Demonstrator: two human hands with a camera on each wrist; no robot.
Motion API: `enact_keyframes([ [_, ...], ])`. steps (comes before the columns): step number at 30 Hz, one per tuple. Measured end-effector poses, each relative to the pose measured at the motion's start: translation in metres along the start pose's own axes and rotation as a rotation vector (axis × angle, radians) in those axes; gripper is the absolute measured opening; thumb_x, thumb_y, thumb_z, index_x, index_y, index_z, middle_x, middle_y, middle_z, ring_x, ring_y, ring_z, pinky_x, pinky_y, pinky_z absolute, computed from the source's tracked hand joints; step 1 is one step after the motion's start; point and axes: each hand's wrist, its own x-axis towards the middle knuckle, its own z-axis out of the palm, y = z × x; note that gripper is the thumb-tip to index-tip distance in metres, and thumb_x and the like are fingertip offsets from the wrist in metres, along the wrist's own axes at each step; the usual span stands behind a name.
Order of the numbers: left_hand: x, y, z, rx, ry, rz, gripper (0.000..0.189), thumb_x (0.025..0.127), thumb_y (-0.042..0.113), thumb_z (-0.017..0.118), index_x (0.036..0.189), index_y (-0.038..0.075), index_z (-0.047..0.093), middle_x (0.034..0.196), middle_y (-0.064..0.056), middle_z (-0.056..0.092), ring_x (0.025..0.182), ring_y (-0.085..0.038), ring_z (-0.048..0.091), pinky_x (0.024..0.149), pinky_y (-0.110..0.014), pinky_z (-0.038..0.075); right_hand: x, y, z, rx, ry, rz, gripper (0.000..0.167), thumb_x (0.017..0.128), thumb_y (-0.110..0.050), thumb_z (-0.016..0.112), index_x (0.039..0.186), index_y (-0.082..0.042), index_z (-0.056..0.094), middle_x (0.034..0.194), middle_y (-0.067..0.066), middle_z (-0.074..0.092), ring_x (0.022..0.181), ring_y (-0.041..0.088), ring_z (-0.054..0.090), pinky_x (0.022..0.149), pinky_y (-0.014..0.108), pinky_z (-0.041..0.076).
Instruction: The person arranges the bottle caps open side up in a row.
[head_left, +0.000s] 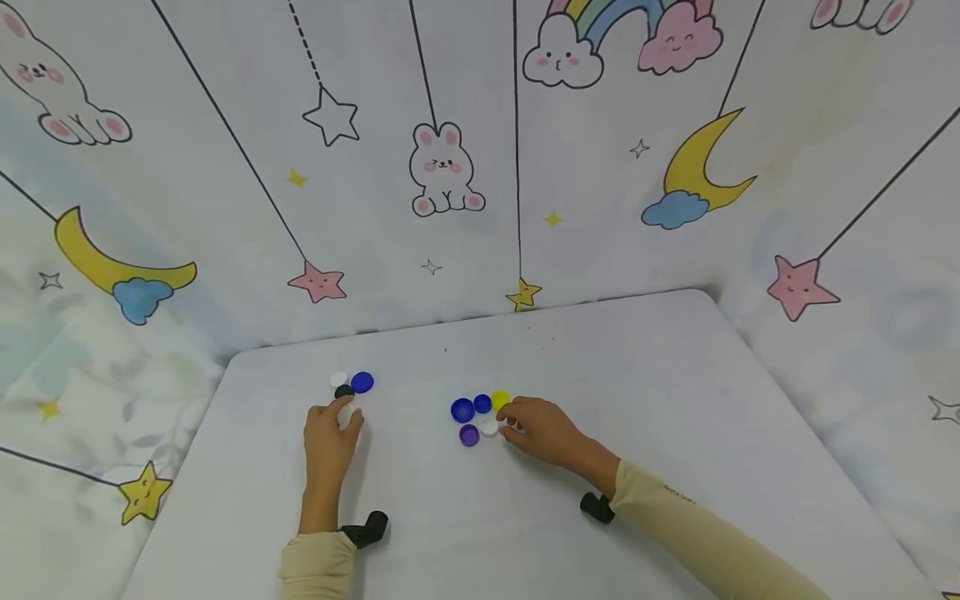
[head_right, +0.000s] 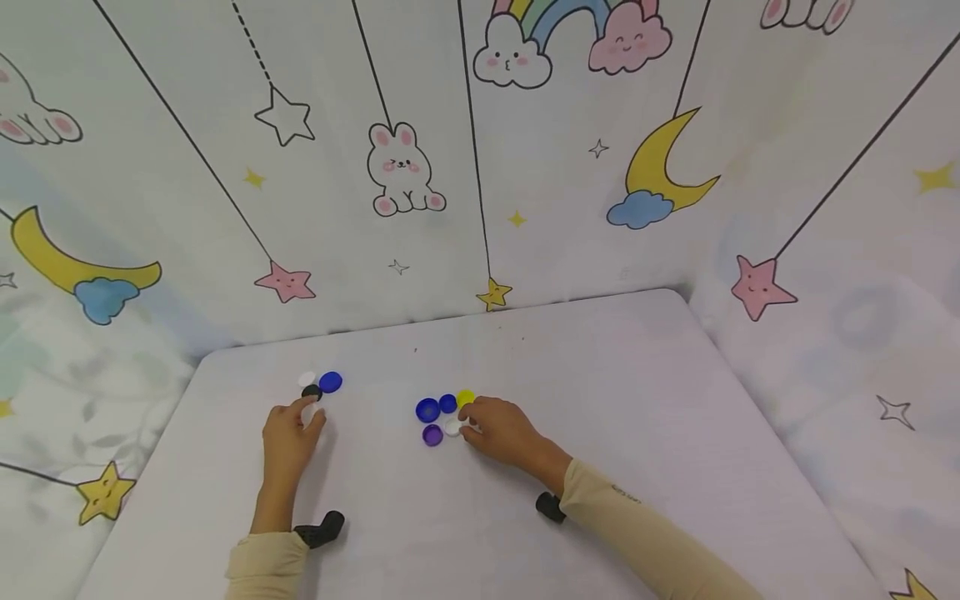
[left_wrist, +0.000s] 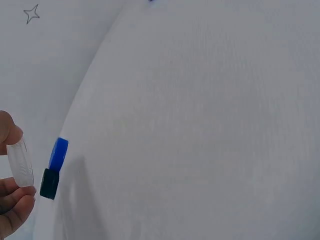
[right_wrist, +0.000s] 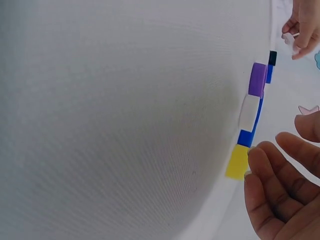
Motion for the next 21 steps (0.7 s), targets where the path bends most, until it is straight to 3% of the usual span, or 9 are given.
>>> enact_keyframes([
  [5,-0.001,0.019,0.004,-0.024,-0.026,0.039,0.034,0.090,0.014,0.068,0.122,0.002,0.065,0.101,-0.023,0.055,0.086,-0.029,0.052,0.068,-0.037,0.044,-0.001,-0.001,-0.002,0.011,0.007,0.008,0.018,0.090,-0.021,0.070,0.105,-0.011,0.071,0.088,-0.004,0.068,0.079,0.010,0.061,0.071,0.027,0.052],
  [13,-0.005,0.052,0.015,-0.054,-0.077,0.162,0.035,0.088,0.012,0.072,0.121,0.003,0.065,0.105,-0.019,0.055,0.091,-0.032,0.057,0.074,-0.042,0.049,-0.002,0.000,-0.002,0.004,0.022,-0.016,0.017,0.091,-0.021,0.070,0.105,-0.012,0.071,0.088,-0.005,0.067,0.077,0.008,0.059,0.068,0.024,0.051],
  [21,-0.015,0.074,0.025,-0.051,-0.075,0.227,0.036,0.087,0.013,0.073,0.122,0.006,0.065,0.106,-0.016,0.056,0.091,-0.029,0.058,0.077,-0.042,0.051,-0.001,0.000,-0.003,0.019,0.034,-0.026,0.017,0.091,-0.021,0.069,0.105,-0.012,0.071,0.088,-0.005,0.067,0.077,0.008,0.059,0.068,0.024,0.050],
])
